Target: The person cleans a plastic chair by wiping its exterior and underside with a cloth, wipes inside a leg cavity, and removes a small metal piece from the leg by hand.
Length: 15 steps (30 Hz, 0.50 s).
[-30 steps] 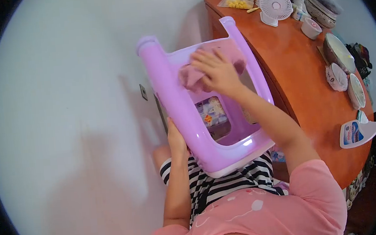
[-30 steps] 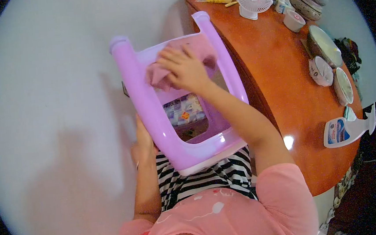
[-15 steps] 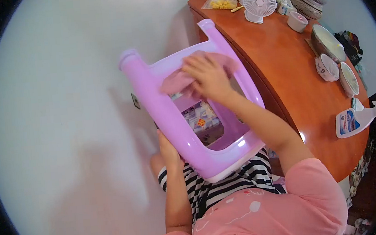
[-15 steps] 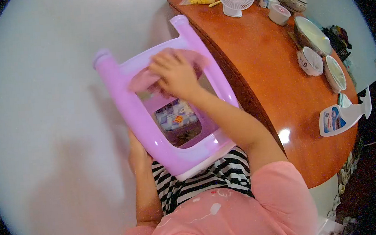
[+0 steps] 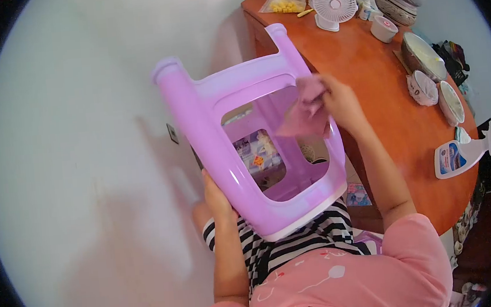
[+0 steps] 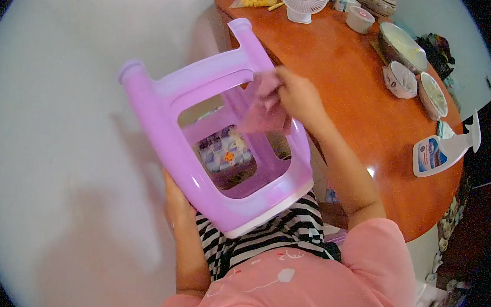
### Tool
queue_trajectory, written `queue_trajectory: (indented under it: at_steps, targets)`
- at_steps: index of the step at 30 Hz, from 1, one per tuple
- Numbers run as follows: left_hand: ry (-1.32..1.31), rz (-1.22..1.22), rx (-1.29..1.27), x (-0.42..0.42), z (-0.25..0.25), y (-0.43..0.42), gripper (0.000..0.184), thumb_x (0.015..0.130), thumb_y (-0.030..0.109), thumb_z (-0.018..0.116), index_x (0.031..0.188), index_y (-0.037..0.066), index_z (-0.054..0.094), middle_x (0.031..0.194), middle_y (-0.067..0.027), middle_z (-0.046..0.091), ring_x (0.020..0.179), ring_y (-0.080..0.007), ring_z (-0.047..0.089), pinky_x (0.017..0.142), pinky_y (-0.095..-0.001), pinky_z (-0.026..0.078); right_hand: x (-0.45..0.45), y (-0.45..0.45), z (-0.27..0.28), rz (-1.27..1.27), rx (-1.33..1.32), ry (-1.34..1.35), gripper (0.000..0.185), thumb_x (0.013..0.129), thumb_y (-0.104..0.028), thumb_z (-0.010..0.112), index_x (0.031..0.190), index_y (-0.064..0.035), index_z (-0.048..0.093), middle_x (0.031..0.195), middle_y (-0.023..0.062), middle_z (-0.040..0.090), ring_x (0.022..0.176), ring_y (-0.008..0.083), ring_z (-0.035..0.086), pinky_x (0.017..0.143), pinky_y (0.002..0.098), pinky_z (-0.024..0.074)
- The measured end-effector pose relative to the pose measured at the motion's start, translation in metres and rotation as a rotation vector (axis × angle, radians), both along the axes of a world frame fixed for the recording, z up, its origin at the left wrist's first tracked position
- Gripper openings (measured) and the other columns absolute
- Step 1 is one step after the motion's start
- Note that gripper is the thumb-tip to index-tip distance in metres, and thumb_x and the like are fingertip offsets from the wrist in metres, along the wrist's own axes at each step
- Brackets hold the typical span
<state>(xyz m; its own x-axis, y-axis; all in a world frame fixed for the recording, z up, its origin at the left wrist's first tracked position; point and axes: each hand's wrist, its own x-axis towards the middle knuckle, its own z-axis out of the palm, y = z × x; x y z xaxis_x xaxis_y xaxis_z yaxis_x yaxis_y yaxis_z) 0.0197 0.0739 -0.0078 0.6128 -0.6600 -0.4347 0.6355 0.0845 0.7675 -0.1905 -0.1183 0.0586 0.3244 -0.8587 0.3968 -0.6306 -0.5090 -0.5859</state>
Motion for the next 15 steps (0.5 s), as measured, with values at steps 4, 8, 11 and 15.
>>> queue_trajectory:
  at_steps: [4, 8, 11, 15]
  targets:
    - [-0.007, -0.013, -0.012, 0.001, 0.004, 0.0, 0.043, 0.096, 0.038, 0.03, 0.113, 0.003, 0.05, 0.101, -0.0069, 0.056, 0.09, -0.0165, 0.056, 0.079, -0.0298, 0.047, 0.004, -0.014, 0.04, -0.135, -0.416, -0.128, 0.033, 0.069, -0.009, 0.057, 0.102, -0.0093, 0.057, 0.099, 0.0165, 0.059, 0.101, 0.0341, 0.054, 0.086, 0.0427, 0.0406]
    - [0.047, -0.028, 0.013, 0.002, 0.004, 0.0, 0.045, 0.096, 0.038, 0.029, 0.114, 0.002, 0.049, 0.103, -0.0082, 0.056, 0.091, -0.017, 0.056, 0.08, -0.0304, 0.046, 0.037, -0.006, 0.025, -0.088, -0.844, 0.123, 0.033, 0.063, -0.012, 0.063, 0.096, -0.011, 0.058, 0.108, 0.0094, 0.054, 0.114, 0.0296, 0.045, 0.098, 0.0489, 0.0282]
    - [0.028, -0.055, 0.056, 0.003, 0.005, -0.003, 0.048, 0.096, 0.039, 0.028, 0.113, 0.0, 0.05, 0.104, -0.0095, 0.056, 0.092, -0.0174, 0.056, 0.081, -0.0306, 0.046, 0.069, -0.014, -0.031, -0.014, -0.744, 0.15, 0.035, 0.06, -0.015, 0.064, 0.094, -0.0075, 0.057, 0.111, 0.0084, 0.052, 0.115, 0.028, 0.044, 0.099, 0.0511, 0.0261]
    - [-0.064, -0.163, -0.044, 0.003, -0.006, -0.009, 0.053, 0.096, 0.041, 0.024, 0.112, -0.001, 0.051, 0.103, -0.0104, 0.057, 0.091, -0.0174, 0.056, 0.081, -0.0296, 0.046, 0.11, 0.014, -0.029, 0.201, -0.612, 0.05, 0.037, 0.063, -0.016, 0.062, 0.097, -0.0053, 0.056, 0.112, 0.0086, 0.053, 0.115, 0.0278, 0.044, 0.1, 0.0509, 0.0251]
